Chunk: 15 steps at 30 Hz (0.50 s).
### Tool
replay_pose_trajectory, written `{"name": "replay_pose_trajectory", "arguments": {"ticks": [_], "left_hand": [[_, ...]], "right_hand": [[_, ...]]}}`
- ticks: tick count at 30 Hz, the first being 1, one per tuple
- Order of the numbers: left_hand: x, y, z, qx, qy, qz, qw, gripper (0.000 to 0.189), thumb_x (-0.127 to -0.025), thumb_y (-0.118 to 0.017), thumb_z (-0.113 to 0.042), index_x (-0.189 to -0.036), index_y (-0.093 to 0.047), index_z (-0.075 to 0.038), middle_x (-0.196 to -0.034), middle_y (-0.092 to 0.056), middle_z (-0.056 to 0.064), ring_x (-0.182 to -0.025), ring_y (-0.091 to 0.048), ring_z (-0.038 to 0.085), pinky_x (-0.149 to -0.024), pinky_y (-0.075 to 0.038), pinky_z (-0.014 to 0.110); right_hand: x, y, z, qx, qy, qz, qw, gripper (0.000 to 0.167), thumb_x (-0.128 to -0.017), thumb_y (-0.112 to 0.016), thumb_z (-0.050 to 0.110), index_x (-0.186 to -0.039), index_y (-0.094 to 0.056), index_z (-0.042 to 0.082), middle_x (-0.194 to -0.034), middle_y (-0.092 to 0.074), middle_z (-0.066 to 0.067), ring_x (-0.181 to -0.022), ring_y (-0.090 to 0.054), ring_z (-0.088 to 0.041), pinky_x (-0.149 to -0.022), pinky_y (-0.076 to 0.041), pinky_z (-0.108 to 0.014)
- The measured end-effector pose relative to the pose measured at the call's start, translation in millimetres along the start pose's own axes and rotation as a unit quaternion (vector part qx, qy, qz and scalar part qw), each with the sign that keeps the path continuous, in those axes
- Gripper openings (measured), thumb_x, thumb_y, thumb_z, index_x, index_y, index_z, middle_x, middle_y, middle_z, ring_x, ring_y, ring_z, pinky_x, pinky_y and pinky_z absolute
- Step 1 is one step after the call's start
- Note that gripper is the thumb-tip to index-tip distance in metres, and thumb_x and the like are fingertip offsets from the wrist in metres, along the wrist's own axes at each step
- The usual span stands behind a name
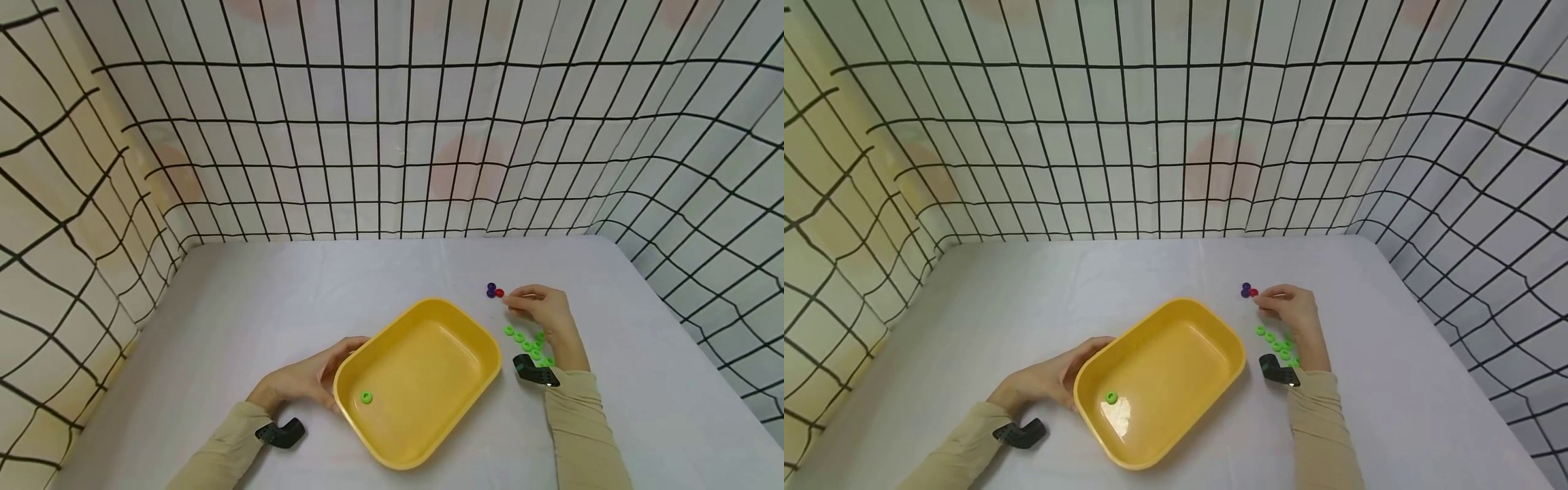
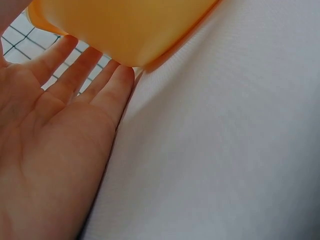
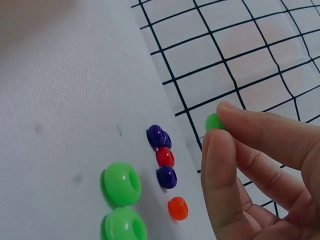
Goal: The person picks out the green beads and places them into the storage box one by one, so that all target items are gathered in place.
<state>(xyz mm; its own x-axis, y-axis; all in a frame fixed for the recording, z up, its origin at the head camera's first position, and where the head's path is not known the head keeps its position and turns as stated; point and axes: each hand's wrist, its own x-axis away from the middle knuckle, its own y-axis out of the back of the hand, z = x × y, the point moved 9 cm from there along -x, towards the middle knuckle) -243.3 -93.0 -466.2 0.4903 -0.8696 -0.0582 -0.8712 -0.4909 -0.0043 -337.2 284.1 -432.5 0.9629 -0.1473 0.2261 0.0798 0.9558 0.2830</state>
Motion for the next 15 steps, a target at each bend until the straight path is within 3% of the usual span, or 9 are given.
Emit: {"name": "replay_pose_trajectory", "arguments": {"ticks": [8, 15], "left_hand": [[2.1, 0.1, 1.8, -0.004, 0.002, 0.003, 1.0, 0.101, -0.078, -0.085, -0.027, -0.155, -0.021, -0.016, -0.156, -0.032, 0.013, -0.139, -0.035, 0.029, -0.116, -0.025, 0.031], [0.9, 2.4, 1.2, -0.011, 0.002, 0.001, 0.9999, 0.101, -0.078, -0.084, -0.029, -0.155, -0.021, -0.017, -0.156, -0.032, 0.013, -0.138, -0.035, 0.029, -0.116, -0.025, 0.036]], "right_hand": [[0.6, 1.0, -7.3, -0.054, -0.009, -0.002, 0.9985, 0.01, -0.085, -0.078, 0.014, -0.091, -0.07, 0.011, -0.077, -0.069, 0.011, -0.071, -0.067, -0.006, -0.072, -0.056, -0.018], [5.3, 0.2, 13.0, -0.082, 0.019, 0.005, 0.9965, 0.015, -0.085, -0.078, 0.013, -0.095, -0.069, 0.006, -0.081, -0.071, 0.009, -0.072, -0.068, -0.007, -0.073, -0.056, -0.019]]}}
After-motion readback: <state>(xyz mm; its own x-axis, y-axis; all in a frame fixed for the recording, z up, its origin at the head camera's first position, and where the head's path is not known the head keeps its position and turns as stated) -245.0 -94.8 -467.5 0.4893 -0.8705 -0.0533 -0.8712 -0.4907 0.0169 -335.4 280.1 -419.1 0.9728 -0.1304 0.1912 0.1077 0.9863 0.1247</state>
